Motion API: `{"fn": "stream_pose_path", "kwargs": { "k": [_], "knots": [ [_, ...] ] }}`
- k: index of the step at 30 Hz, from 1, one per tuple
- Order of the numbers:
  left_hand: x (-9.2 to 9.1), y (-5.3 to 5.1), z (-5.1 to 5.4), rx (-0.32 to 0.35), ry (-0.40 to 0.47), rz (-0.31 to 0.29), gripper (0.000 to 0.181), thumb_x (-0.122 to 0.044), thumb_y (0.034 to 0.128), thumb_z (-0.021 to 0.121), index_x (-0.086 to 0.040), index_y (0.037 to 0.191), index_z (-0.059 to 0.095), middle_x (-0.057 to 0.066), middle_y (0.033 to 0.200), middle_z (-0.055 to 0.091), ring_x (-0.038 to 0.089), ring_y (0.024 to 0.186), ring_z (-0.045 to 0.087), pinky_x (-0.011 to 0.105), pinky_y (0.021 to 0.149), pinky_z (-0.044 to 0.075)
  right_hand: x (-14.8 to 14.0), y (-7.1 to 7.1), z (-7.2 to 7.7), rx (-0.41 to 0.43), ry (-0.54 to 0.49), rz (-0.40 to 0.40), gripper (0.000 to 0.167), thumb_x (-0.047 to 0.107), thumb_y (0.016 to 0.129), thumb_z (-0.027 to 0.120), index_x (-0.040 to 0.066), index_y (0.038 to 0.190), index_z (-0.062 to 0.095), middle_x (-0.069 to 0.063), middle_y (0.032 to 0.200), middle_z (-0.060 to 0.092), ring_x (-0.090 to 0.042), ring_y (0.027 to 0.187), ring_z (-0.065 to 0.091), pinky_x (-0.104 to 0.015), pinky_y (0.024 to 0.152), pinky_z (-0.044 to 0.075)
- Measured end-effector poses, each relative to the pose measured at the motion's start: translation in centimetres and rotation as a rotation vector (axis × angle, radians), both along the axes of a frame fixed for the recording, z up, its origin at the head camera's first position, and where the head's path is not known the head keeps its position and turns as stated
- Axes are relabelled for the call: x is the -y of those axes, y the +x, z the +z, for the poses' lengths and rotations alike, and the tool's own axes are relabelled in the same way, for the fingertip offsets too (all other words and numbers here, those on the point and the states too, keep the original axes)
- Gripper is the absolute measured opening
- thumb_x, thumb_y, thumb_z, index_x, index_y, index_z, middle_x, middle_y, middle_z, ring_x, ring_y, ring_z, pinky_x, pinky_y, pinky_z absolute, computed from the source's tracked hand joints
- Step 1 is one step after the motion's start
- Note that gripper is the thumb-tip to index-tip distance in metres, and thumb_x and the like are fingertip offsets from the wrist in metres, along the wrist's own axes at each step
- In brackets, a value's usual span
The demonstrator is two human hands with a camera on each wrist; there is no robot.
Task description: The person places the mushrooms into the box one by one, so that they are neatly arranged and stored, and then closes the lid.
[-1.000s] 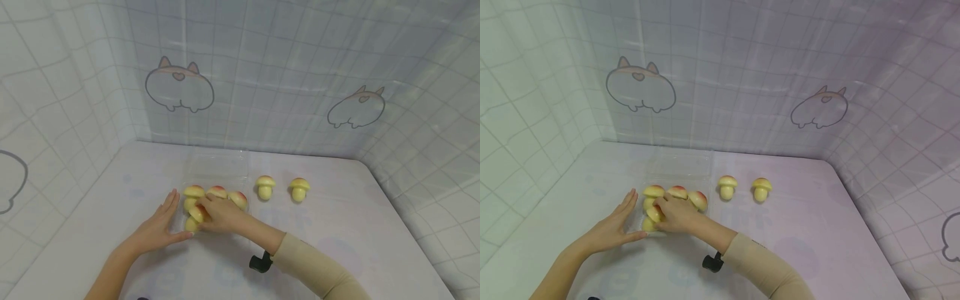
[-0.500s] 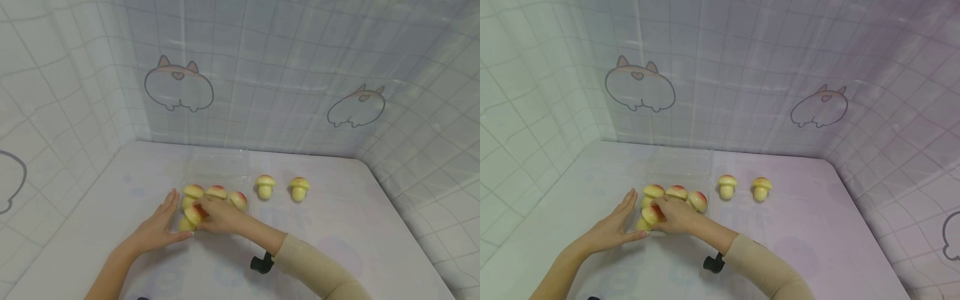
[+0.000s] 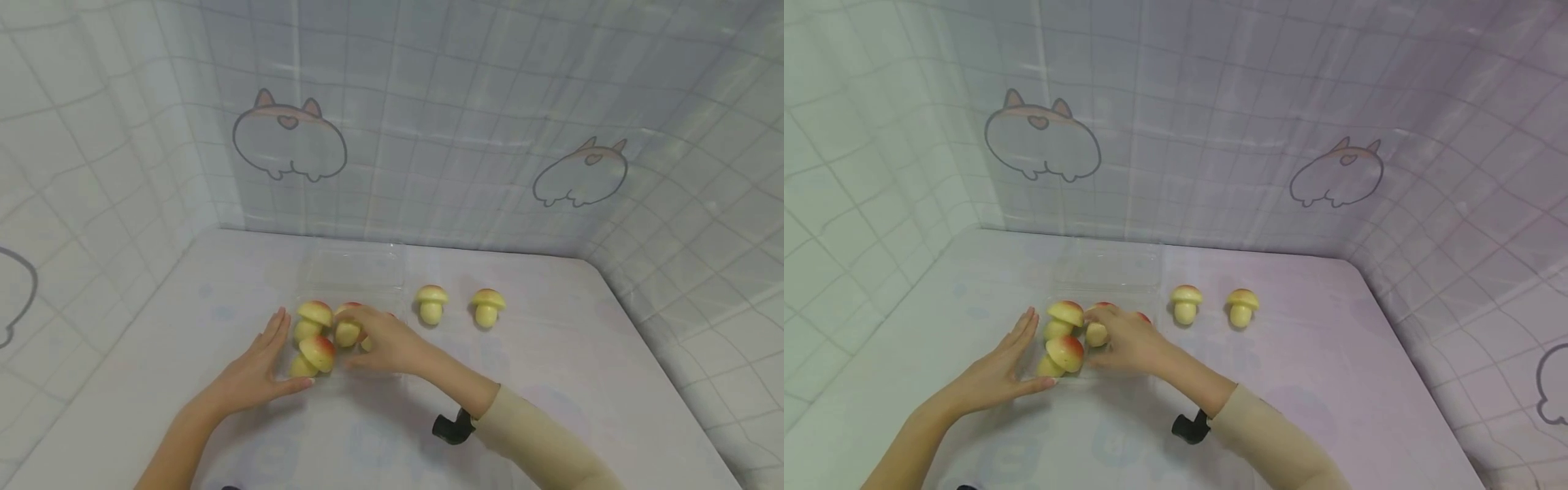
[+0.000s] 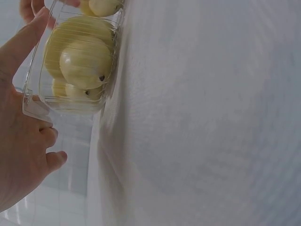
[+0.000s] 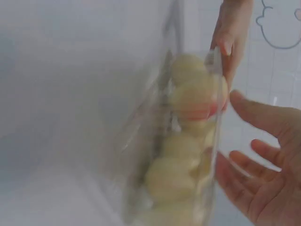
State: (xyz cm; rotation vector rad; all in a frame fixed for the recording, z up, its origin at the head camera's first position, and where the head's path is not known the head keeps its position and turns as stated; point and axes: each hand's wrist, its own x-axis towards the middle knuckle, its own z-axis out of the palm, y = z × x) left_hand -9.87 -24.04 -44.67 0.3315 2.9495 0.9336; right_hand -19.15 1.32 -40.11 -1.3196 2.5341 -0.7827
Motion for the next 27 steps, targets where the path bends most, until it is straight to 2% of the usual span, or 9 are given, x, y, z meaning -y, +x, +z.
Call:
{"fn": "stream_pose_path", "kwargs": {
  "k": [3, 7, 11, 16, 20, 23, 27],
  "knots": [
    [0.0, 0.0, 0.0, 0.001, -0.005, 0.001, 0.117, -0.059, 0.0796, 0.069, 0.002, 0.153, 0.0, 0.02, 0.159, -0.005, 0.044, 0.143, 0.007, 0.062, 0.111, 0.017, -0.9, -0.4, -0.1, 0.044, -0.051, -0.013, 0.076, 0.022, 0.076, 0.084, 0.018, 0.141, 0.045, 0.003, 0.14, 0.048, -0.015, 0.097, 0.064, -0.019, 0.077, 0.051],
    [0.0, -0.1, 0.0, -0.002, 0.002, -0.003, 0.117, -0.058, 0.0794, 0.07, 0.003, 0.152, 0.0, 0.021, 0.159, -0.004, 0.042, 0.144, 0.005, 0.061, 0.111, 0.016, -2.2, -0.9, 0.0, 0.044, -0.117, -0.041, 0.078, 0.024, 0.075, 0.085, 0.018, 0.141, 0.045, 0.002, 0.138, 0.05, -0.017, 0.1, 0.063, -0.023, 0.074, 0.054],
    [0.0, -0.1, 0.0, 0.0, 0.008, -0.003, 0.118, -0.058, 0.0793, 0.07, 0.001, 0.153, -0.002, 0.022, 0.159, -0.005, 0.043, 0.143, 0.005, 0.061, 0.111, 0.016, -3.4, -1.6, 0.2, -0.007, -0.205, -0.049, 0.077, 0.021, 0.074, 0.085, 0.016, 0.14, 0.046, -0.004, 0.134, 0.054, -0.018, 0.097, 0.064, -0.033, 0.072, 0.057],
    [0.0, -0.1, 0.0, 0.0, 0.001, -0.001, 0.118, -0.058, 0.0793, 0.07, -0.003, 0.153, -0.004, 0.021, 0.159, -0.005, 0.044, 0.143, 0.006, 0.062, 0.111, 0.016, -5.0, -2.6, 0.2, -0.067, -0.277, -0.021, 0.079, 0.017, 0.072, 0.086, 0.016, 0.14, 0.045, -0.006, 0.132, 0.055, -0.02, 0.096, 0.066, -0.034, 0.067, 0.058],
    [0.0, -0.2, -0.1, -0.004, -0.002, -0.003, 0.119, -0.058, 0.0791, 0.07, -0.003, 0.153, -0.004, 0.022, 0.159, -0.004, 0.043, 0.143, 0.006, 0.061, 0.111, 0.016, -6.1, -3.4, 0.1, -0.121, -0.305, -0.013, 0.077, 0.015, 0.071, 0.087, 0.013, 0.138, 0.048, -0.006, 0.131, 0.056, -0.019, 0.095, 0.066, -0.031, 0.064, 0.058],
    [0.0, -0.2, -0.2, -0.006, 0.003, -0.007, 0.118, -0.057, 0.0792, 0.07, -0.001, 0.153, -0.003, 0.022, 0.159, -0.004, 0.043, 0.143, 0.005, 0.061, 0.111, 0.016, -7.1, -3.8, 0.0, -0.151, -0.31, -0.036, 0.078, 0.016, 0.069, 0.088, 0.013, 0.136, 0.049, -0.004, 0.13, 0.056, -0.017, 0.094, 0.065, -0.027, 0.065, 0.056],
    [0.0, -0.2, -0.2, -0.008, 0.005, -0.011, 0.118, -0.057, 0.0793, 0.07, 0.003, 0.152, 0.0, 0.023, 0.158, -0.004, 0.042, 0.144, 0.005, 0.061, 0.111, 0.015, -8.4, -4.3, 0.4, -0.15, -0.32, -0.063, 0.079, 0.017, 0.069, 0.088, 0.015, 0.137, 0.048, -0.002, 0.13, 0.055, -0.015, 0.094, 0.065, -0.025, 0.067, 0.056]
  ]
}}
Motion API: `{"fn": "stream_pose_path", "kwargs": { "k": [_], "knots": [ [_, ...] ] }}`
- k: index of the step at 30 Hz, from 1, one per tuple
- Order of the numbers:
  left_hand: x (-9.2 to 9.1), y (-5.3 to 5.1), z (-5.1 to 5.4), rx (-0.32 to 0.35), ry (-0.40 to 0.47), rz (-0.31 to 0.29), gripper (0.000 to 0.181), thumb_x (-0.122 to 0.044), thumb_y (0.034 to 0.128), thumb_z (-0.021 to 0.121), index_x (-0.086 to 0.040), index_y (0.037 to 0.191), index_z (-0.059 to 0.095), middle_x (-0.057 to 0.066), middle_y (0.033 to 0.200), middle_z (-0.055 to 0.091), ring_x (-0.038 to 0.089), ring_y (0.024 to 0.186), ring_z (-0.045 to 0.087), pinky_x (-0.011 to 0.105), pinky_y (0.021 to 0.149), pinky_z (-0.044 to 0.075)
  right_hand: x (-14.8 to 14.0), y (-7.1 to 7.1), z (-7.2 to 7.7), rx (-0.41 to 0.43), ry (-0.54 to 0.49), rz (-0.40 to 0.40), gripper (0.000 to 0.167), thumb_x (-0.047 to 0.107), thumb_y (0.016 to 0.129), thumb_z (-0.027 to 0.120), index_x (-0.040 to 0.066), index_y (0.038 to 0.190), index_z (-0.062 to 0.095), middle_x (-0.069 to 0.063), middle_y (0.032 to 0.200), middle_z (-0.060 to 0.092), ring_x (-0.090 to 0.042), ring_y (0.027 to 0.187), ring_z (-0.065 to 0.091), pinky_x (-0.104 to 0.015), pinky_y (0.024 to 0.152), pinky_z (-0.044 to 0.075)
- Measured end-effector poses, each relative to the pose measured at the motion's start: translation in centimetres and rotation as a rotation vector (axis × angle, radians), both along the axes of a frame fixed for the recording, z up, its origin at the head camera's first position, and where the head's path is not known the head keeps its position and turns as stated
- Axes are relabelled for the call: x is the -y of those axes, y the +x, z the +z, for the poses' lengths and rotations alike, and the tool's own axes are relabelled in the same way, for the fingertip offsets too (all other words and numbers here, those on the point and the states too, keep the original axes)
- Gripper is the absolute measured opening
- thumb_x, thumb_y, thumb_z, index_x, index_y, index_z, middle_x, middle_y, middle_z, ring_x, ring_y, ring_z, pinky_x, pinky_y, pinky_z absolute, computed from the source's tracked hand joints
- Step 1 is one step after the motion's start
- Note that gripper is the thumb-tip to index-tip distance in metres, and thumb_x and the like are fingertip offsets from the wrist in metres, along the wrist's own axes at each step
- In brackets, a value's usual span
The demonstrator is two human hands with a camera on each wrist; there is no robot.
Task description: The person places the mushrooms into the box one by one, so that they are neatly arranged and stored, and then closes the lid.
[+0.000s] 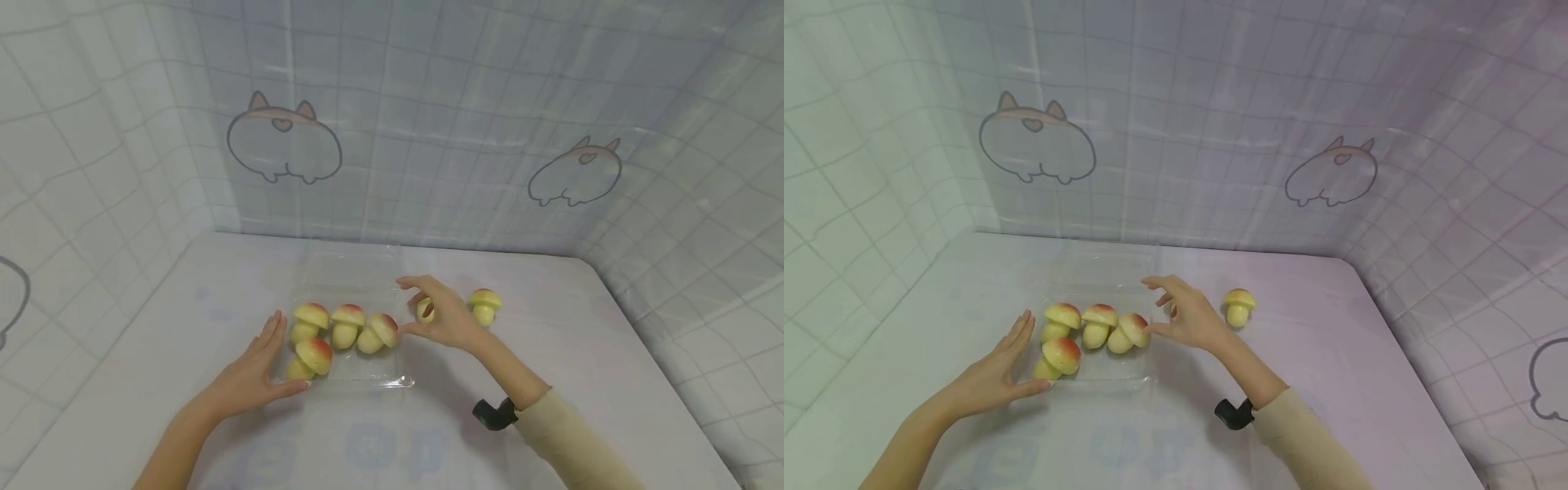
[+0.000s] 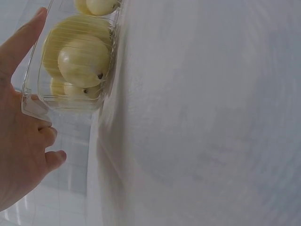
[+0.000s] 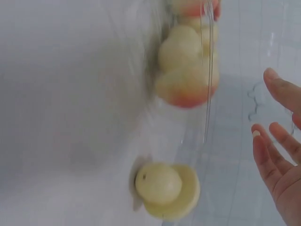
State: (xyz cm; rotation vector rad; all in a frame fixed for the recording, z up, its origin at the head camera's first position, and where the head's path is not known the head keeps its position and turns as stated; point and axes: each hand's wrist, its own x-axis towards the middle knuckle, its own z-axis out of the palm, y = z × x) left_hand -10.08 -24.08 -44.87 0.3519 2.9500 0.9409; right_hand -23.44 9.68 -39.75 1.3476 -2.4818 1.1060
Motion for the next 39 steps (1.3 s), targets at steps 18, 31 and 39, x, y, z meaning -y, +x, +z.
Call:
{"fn": "stream_pose_path", "kwargs": {
  "k": [18, 31, 39],
  "knots": [
    [-0.1, 0.0, 0.2, -0.01, -0.02, -0.007, 0.117, -0.056, 0.0796, 0.07, 0.005, 0.151, 0.001, 0.024, 0.158, -0.004, 0.043, 0.143, 0.005, 0.062, 0.111, 0.015, -5.0, -1.8, -0.5, -0.097, -0.034, -0.075, 0.069, 0.014, 0.068, 0.089, 0.011, 0.128, 0.056, -0.009, 0.118, 0.062, -0.02, 0.097, 0.064, -0.037, 0.075, 0.056],
    [-0.1, 0.0, 0.1, -0.001, -0.029, 0.002, 0.117, -0.057, 0.0795, 0.07, 0.004, 0.152, 0.0, 0.025, 0.158, -0.003, 0.046, 0.142, 0.007, 0.063, 0.11, 0.016, -8.0, -2.7, 0.0, -0.155, -0.066, -0.143, 0.063, 0.012, 0.065, 0.09, 0.008, 0.121, 0.061, -0.006, 0.114, 0.064, -0.022, 0.097, 0.062, -0.044, 0.078, 0.054],
    [-0.1, 0.0, 0.0, -0.02, -0.035, -0.004, 0.117, -0.057, 0.0792, 0.07, 0.006, 0.151, 0.002, 0.022, 0.158, -0.006, 0.043, 0.143, 0.006, 0.062, 0.111, 0.016, -10.2, -3.1, -0.3, -0.147, -0.056, -0.253, 0.057, 0.016, 0.065, 0.09, 0.011, 0.116, 0.067, 0.0, 0.112, 0.065, -0.019, 0.106, 0.059, -0.043, 0.092, 0.049]
  ]
}}
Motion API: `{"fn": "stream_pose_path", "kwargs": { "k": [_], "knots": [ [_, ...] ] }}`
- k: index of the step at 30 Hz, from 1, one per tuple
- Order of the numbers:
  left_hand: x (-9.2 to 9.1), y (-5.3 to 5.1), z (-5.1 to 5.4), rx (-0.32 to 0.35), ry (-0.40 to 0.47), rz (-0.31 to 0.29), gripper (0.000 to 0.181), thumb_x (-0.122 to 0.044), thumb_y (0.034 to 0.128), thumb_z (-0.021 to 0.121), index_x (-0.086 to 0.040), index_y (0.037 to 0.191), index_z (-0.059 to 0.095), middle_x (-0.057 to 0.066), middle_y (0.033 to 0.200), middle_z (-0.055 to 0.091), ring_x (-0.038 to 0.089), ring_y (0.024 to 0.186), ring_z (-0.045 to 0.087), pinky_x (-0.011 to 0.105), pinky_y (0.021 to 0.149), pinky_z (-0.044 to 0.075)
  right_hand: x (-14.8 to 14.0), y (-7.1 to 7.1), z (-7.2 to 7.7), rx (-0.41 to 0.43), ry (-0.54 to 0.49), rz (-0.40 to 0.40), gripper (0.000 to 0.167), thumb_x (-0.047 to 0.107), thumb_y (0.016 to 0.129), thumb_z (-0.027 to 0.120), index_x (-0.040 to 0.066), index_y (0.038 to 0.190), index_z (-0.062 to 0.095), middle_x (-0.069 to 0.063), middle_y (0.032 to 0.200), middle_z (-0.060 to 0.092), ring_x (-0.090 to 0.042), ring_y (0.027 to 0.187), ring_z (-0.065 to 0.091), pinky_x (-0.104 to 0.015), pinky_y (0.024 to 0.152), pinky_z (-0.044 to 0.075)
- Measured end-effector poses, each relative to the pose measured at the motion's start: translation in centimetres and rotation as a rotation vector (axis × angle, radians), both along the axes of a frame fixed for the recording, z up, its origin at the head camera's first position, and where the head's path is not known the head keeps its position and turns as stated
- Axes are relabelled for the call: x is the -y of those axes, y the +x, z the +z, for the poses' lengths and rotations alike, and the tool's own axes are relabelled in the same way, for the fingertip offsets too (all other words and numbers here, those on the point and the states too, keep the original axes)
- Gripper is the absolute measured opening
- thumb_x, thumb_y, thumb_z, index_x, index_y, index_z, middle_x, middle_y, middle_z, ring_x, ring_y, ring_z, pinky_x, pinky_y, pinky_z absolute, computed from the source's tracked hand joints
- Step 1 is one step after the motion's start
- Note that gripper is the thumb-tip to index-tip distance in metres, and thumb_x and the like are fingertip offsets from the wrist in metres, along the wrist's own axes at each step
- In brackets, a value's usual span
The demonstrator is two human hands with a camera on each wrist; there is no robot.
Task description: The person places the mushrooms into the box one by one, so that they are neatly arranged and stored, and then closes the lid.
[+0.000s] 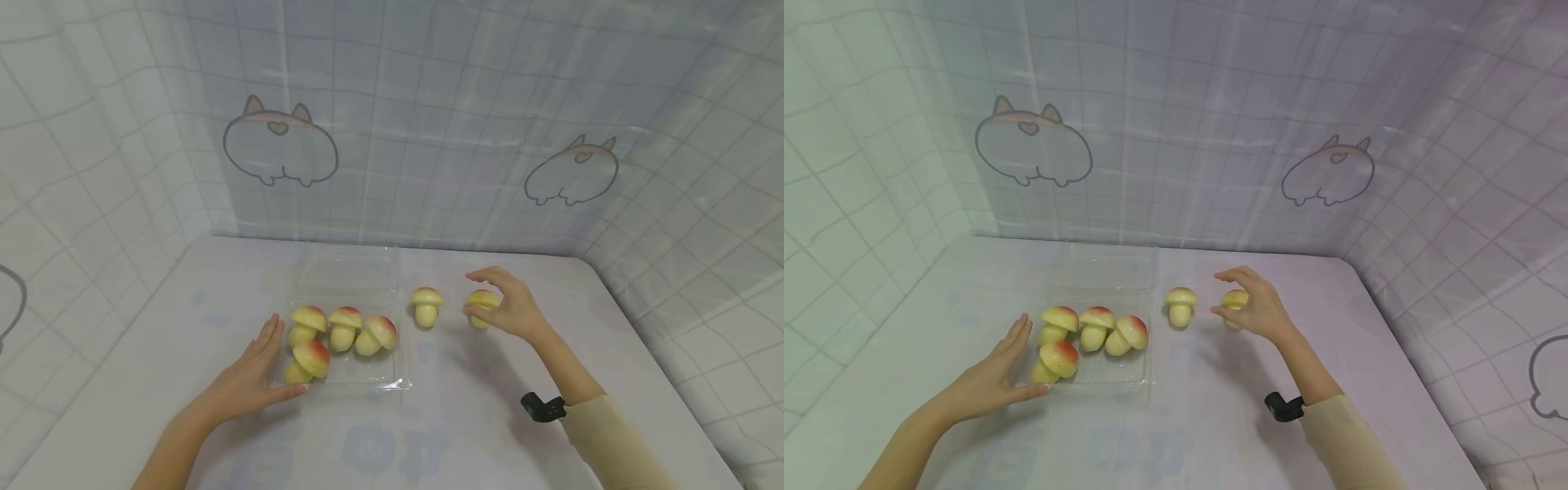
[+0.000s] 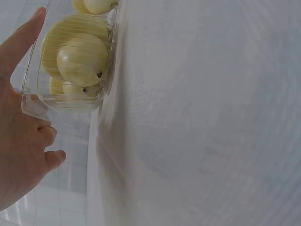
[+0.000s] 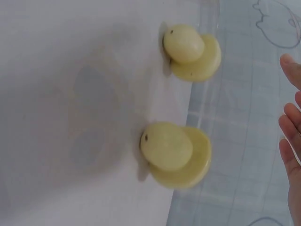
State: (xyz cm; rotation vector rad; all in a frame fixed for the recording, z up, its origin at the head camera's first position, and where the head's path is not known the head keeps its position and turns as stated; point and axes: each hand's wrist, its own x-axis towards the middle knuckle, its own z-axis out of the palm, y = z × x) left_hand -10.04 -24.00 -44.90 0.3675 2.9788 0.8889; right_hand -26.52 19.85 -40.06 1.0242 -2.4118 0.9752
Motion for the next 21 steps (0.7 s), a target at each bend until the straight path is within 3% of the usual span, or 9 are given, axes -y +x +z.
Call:
{"fn": "stream_pose_path", "kwargs": {
  "k": [16, 21],
  "knots": [
    [0.1, -0.1, 0.0, -0.003, 0.0, -0.006, 0.117, -0.057, 0.0792, 0.071, 0.007, 0.151, 0.003, 0.023, 0.158, -0.005, 0.044, 0.143, 0.006, 0.063, 0.11, 0.016, -2.7, -0.6, -0.6, -0.09, 0.055, -0.062, 0.06, 0.014, 0.063, 0.091, 0.003, 0.116, 0.066, -0.006, 0.111, 0.065, -0.027, 0.106, 0.06, -0.046, 0.087, 0.049],
    [0.1, -0.2, -0.1, -0.002, -0.001, -0.002, 0.117, -0.057, 0.0791, 0.071, 0.006, 0.151, 0.003, 0.023, 0.158, -0.005, 0.044, 0.143, 0.006, 0.063, 0.11, 0.016, -2.9, -0.8, -1.3, -0.05, 0.085, -0.083, 0.063, 0.016, 0.063, 0.091, 0.003, 0.119, 0.065, -0.008, 0.114, 0.063, -0.03, 0.11, 0.058, -0.05, 0.091, 0.048]
  ]
}}
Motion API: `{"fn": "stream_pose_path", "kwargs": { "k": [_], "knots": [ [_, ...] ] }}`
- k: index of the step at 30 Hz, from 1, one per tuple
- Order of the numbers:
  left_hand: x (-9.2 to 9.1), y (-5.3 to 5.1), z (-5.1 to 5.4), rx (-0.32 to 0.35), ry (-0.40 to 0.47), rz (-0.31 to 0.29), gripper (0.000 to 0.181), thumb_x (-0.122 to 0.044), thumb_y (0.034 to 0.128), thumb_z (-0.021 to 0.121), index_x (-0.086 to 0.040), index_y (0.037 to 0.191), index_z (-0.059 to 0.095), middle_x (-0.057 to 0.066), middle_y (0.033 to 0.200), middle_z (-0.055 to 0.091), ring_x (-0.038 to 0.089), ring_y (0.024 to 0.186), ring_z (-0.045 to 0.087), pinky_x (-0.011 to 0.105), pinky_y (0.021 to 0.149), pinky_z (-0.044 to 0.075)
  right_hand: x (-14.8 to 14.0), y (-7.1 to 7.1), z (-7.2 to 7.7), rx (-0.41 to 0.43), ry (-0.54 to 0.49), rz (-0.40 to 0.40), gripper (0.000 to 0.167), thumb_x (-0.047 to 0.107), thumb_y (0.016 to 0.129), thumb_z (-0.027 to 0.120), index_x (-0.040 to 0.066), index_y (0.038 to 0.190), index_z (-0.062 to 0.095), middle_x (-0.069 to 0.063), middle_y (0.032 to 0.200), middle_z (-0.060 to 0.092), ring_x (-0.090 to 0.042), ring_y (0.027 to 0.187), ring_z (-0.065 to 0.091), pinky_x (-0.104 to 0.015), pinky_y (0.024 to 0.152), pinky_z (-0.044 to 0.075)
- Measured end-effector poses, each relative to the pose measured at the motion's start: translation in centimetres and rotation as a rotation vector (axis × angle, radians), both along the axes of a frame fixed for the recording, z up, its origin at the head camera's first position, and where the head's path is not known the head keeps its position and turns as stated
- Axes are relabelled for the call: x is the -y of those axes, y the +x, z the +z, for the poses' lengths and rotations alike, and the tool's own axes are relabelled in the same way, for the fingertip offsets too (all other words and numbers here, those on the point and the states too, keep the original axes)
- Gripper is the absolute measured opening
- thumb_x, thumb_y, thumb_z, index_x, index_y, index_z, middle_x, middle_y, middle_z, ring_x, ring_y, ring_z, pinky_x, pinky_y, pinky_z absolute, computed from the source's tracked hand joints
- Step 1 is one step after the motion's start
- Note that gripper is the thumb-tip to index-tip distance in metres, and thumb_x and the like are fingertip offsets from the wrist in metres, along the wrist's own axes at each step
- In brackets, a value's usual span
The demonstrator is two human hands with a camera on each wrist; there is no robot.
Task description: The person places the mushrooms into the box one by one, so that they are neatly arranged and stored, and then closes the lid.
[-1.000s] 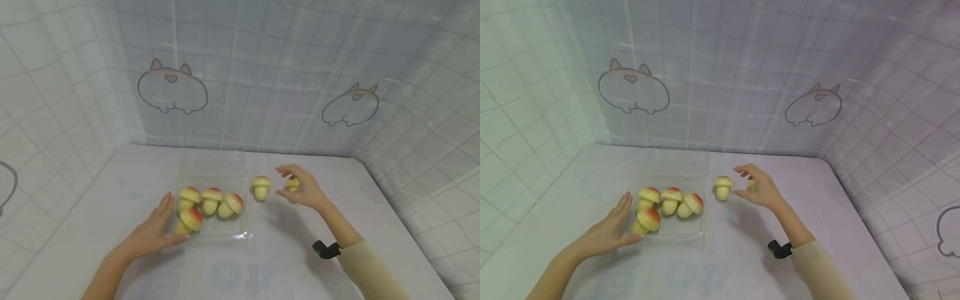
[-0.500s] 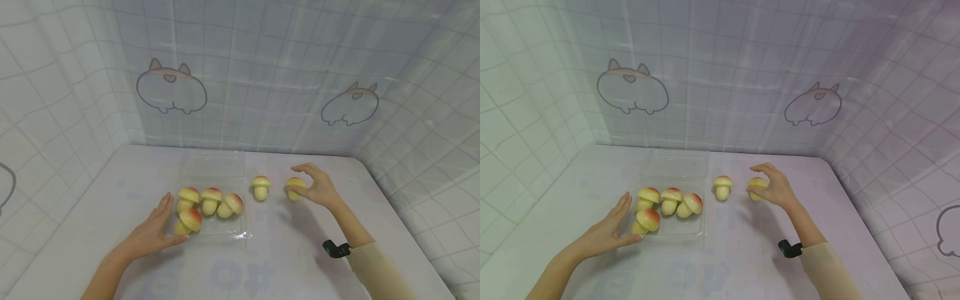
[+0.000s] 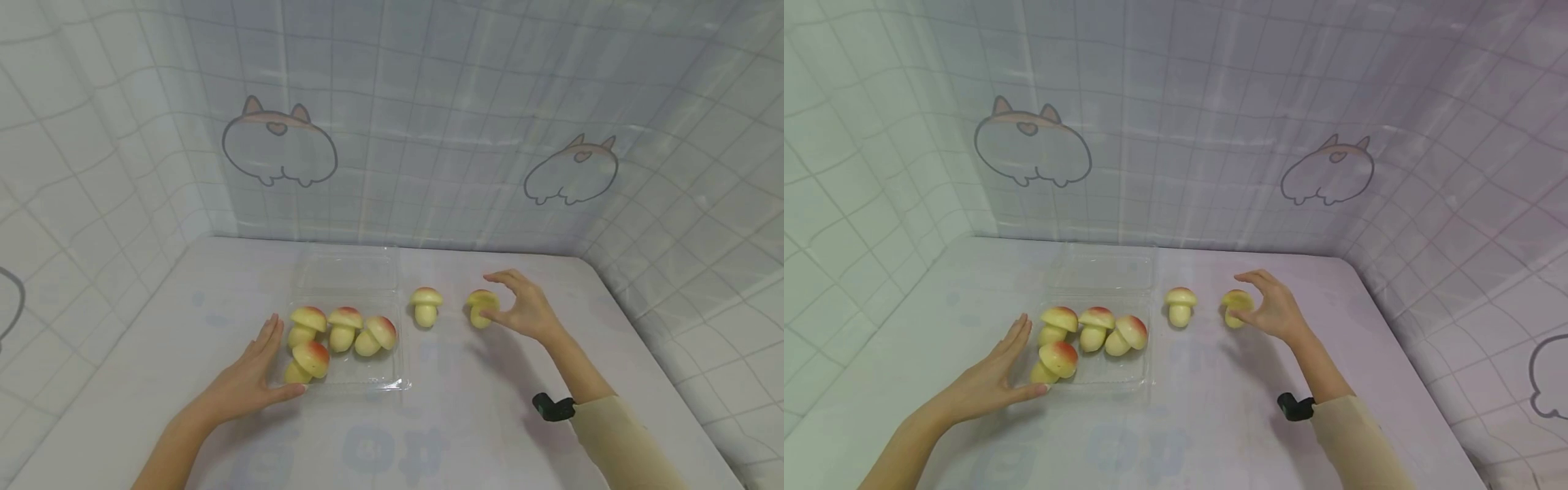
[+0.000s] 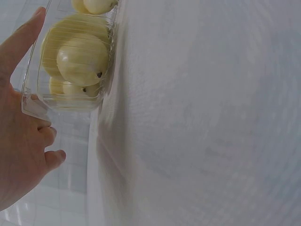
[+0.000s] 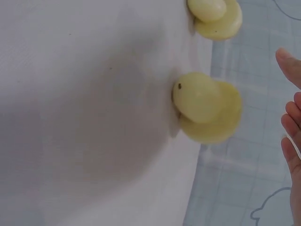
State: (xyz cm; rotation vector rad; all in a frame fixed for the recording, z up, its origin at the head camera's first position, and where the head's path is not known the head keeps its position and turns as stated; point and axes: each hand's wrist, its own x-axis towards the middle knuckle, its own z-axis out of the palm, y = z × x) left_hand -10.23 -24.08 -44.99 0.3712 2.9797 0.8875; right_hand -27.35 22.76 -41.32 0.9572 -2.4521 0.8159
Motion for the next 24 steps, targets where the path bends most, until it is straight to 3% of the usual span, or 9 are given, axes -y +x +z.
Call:
{"fn": "stream_pose_path", "kwargs": {
  "k": [12, 18, 24],
  "knots": [
    [0.0, 0.0, -0.1, 0.001, 0.0, 0.005, 0.118, -0.057, 0.0787, 0.071, 0.005, 0.151, 0.002, 0.025, 0.158, -0.002, 0.044, 0.143, 0.007, 0.063, 0.11, 0.017, -0.2, -0.7, -1.6, 0.229, 0.194, -0.145, 0.077, 0.028, 0.068, 0.088, 0.004, 0.132, 0.054, -0.014, 0.131, 0.054, -0.038, 0.121, 0.05, -0.056, 0.097, 0.044],
    [0.0, 0.1, 0.0, 0.005, 0.006, 0.005, 0.118, -0.056, 0.079, 0.071, 0.005, 0.152, 0.001, 0.025, 0.158, -0.002, 0.044, 0.142, 0.007, 0.062, 0.11, 0.017, 0.2, -0.7, -2.1, 0.246, 0.269, -0.149, 0.076, 0.03, 0.069, 0.087, 0.004, 0.132, 0.054, -0.013, 0.131, 0.054, -0.035, 0.118, 0.053, -0.055, 0.095, 0.046],
    [-0.1, 0.2, 0.3, 0.02, 0.013, 0.012, 0.118, -0.057, 0.0792, 0.071, 0.002, 0.152, -0.001, 0.024, 0.158, -0.003, 0.046, 0.142, 0.007, 0.062, 0.11, 0.016, 0.5, -0.9, -2.5, 0.208, 0.316, -0.147, 0.076, 0.026, 0.068, 0.087, 0.003, 0.132, 0.053, -0.013, 0.13, 0.054, -0.034, 0.114, 0.055, -0.053, 0.092, 0.047]
  ]
}}
